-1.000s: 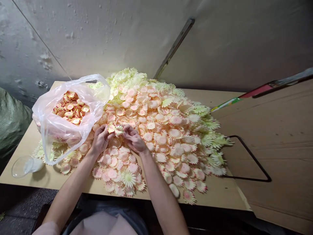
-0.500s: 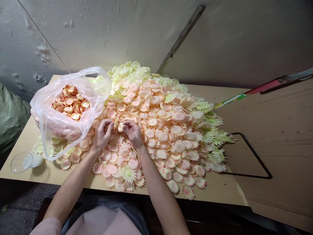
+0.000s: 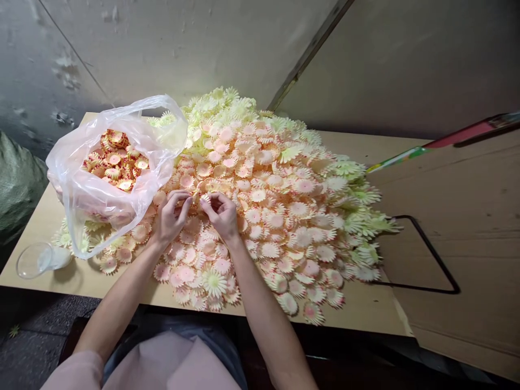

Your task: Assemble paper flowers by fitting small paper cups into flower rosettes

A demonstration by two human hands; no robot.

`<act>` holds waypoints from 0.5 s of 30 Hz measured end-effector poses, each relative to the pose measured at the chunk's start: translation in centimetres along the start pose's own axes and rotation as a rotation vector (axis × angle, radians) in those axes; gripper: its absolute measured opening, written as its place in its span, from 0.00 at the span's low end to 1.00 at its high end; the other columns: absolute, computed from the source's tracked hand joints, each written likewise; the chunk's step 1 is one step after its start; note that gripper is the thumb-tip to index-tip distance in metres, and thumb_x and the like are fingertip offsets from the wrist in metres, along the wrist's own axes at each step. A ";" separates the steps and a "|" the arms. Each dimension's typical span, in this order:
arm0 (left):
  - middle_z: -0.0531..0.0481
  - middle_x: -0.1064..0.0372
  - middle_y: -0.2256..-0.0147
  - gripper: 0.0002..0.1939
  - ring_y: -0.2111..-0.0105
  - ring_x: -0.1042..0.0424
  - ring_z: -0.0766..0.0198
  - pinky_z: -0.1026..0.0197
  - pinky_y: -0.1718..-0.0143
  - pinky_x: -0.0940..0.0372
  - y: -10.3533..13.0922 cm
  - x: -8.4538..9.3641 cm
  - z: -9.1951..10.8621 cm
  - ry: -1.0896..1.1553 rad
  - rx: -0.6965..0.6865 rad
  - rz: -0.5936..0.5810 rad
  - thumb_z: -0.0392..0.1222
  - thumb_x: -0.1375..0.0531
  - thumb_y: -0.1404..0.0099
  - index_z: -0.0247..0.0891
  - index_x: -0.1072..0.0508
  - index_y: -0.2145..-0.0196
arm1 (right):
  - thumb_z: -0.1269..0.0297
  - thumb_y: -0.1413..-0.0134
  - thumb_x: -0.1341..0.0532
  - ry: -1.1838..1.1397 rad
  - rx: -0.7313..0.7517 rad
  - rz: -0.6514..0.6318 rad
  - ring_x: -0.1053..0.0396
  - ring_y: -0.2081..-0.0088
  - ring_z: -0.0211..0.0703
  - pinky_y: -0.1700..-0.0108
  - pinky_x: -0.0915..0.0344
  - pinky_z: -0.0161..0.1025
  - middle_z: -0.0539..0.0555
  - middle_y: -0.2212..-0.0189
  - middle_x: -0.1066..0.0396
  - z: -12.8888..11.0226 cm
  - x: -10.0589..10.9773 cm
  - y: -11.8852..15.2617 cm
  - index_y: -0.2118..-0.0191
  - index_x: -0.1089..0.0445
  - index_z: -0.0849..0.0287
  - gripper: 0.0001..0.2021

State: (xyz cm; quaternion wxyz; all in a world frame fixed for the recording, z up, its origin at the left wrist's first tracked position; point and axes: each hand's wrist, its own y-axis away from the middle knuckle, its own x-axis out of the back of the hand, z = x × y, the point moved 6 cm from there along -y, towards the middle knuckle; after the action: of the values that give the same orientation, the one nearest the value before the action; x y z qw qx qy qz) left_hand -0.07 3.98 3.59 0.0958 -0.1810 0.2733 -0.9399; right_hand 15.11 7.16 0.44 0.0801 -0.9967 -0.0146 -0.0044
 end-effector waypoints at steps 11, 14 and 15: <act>0.47 0.30 0.63 0.10 0.66 0.27 0.66 0.65 0.65 0.30 0.4 -0.5 -1.0 0.103 0.205 -0.016 0.46 0.43 0.33 0.37 0.28 0.63 | 0.49 0.49 0.36 -0.078 -0.037 -0.038 0.35 0.79 0.36 0.77 0.35 0.34 0.45 0.80 0.38 0.7 0.0 0.0 0.73 0.41 0.55 0.18; 0.51 0.32 0.69 0.13 0.72 0.29 0.68 0.65 0.69 0.28 0.9 -1.0 -2.7 0.256 0.442 0.011 0.51 0.41 0.36 0.37 0.28 0.64 | 0.49 0.48 0.36 -0.063 -0.031 -0.043 0.36 0.78 0.36 0.77 0.35 0.34 0.46 0.79 0.37 0.7 -0.1 0.0 0.73 0.42 0.54 0.18; 0.51 0.32 0.70 0.14 0.72 0.29 0.67 0.64 0.70 0.28 1.0 -1.1 -3.3 0.314 0.509 0.034 0.52 0.40 0.37 0.37 0.29 0.65 | 0.48 0.48 0.36 -0.065 -0.038 -0.052 0.35 0.77 0.37 0.77 0.34 0.35 0.46 0.79 0.36 0.6 -0.2 0.0 0.73 0.42 0.54 0.18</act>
State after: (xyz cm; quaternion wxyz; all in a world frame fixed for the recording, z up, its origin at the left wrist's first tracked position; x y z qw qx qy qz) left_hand -0.30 5.05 0.13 0.1102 0.0012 0.0435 -0.9930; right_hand 14.88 7.24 -0.19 0.0607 -0.9969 -0.0430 0.0256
